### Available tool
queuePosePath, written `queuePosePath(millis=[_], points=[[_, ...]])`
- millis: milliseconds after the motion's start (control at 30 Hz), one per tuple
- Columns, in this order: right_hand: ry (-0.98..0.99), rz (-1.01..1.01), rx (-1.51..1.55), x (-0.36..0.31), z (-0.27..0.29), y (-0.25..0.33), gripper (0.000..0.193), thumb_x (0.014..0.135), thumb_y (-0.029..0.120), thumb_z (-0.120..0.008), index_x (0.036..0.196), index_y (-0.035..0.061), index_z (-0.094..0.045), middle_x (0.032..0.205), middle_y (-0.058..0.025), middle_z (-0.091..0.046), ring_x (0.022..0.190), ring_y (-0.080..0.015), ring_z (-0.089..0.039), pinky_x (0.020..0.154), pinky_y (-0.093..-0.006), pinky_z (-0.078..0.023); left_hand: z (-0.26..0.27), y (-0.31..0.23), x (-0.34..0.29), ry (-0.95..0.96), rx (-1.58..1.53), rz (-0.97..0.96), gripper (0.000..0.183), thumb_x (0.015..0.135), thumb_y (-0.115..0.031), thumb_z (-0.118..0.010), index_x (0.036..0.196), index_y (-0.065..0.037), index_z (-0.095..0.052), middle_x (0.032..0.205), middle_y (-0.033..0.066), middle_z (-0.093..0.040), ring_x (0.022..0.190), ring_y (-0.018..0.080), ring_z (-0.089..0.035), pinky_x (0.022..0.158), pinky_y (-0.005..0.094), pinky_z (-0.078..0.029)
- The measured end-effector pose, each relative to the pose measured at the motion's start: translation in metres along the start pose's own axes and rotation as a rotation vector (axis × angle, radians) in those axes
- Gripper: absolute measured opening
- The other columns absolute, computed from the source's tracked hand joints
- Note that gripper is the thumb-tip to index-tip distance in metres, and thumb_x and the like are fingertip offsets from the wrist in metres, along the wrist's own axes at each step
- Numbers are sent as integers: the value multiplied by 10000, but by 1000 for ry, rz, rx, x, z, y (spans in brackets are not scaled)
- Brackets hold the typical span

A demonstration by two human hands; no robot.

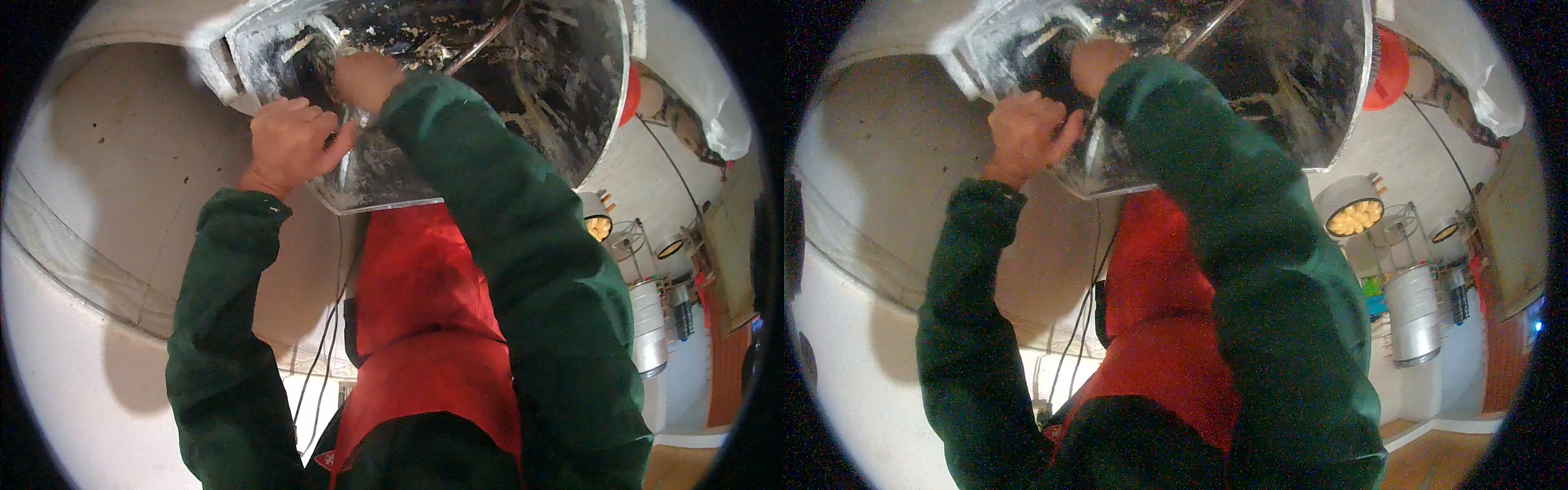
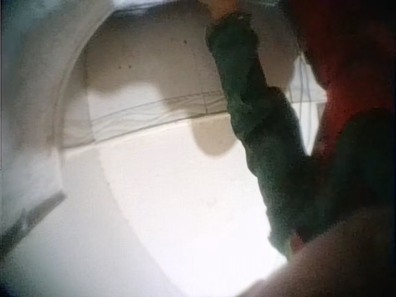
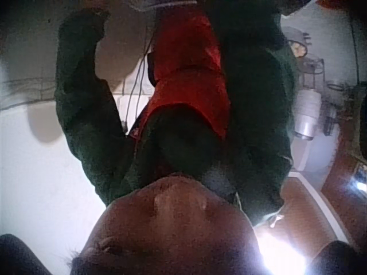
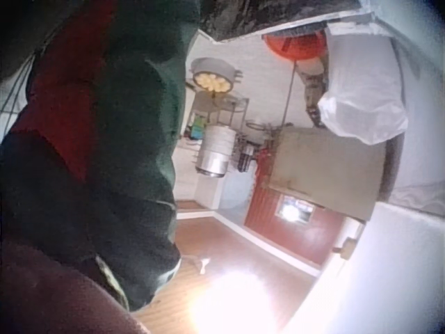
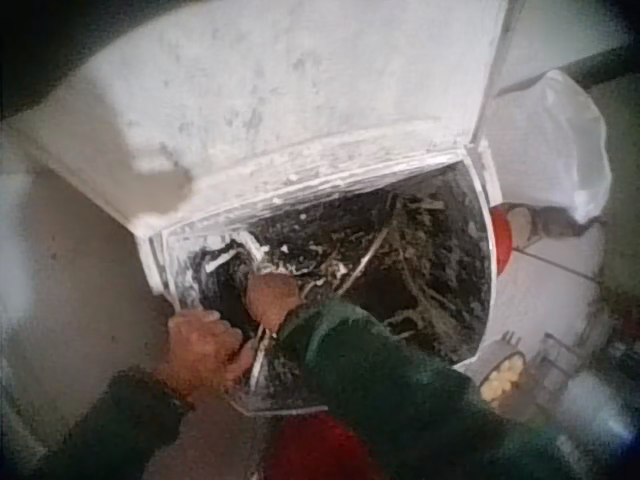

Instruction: The person scrapes dough residue from the interior walls and mixing arm of a large industrial mixer using a metal scraper. The person repeatedly reaches into the mixer bowl to remove stuck dough and wipe the surfaces.

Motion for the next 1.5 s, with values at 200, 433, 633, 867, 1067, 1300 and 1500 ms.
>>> queuePosePath(millis=[200,433,633,867,1067,1300,1500], points=[[2,-66,-33,-55,-41,-12,229,890,259,-607,942,95,-759,859,-198,-728,835,-380,-735,704,-530,-578,0,1,0,-16,-11,1,350,771,-293,-796,563,-152,-551,554,15,-505,576,218,-558,527,376,-424],[-363,-62,-37,-32,-41,-10,160,861,241,-640,869,100,-716,814,-164,-726,756,-394,-728,664,-516,-586,-4,3,-5,-1,-23,5,354,774,-289,-789,565,-154,-536,562,9,-510,573,215,-558,527,376,-429],[-264,-55,-31,-47,-33,-9,166,796,235,-708,874,89,-714,828,-177,-734,774,-404,-737,649,-508,-592,-4,2,-2,-13,-36,3,358,796,-268,-792,580,-145,-534,572,34,-528,570,244,-563,523,389,-428],[-337,-96,-103,-41,-55,-18,131,807,202,-688,867,87,-707,795,-182,-724,757,-403,-737,638,-514,-592,-2,1,-4,-11,-58,-11,349,799,-241,-795,586,-139,-538,569,39,-531,566,245,-563,520,382,-426],[-332,-47,-83,-43,-60,-28,135,845,208,-661,901,92,-701,771,-171,-717,722,-385,-728,591,-510,-569,-2,1,0,1,-28,-9,354,811,-259,-789,583,-139,-546,578,37,-538,563,249,-564,519,384,-426],[-437,42,-61,-28,-69,-23,144,861,218,-653,943,108,-695,770,-158,-717,715,-370,-730,586,-511,-564,-3,0,-3,-1,-3,8,357,791,-278,-790,575,-145,-539,572,23,-522,570,236,-562,515,386,-422],[-227,-99,-82,-55,-67,-21,162,854,223,-668,941,88,-688,768,-137,-717,752,-354,-739,605,-494,-569,-2,1,4,19,67,-4,363,781,-295,-792,576,-143,-534,577,21,-530,579,234,-570,517,385,-427]])
Point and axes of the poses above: each hand's wrist, its own x-axis towards the middle knuckle, its own z-axis out of the back of the hand, y = z × x, the point moved 1 cm from there along x, towards the middle knuckle
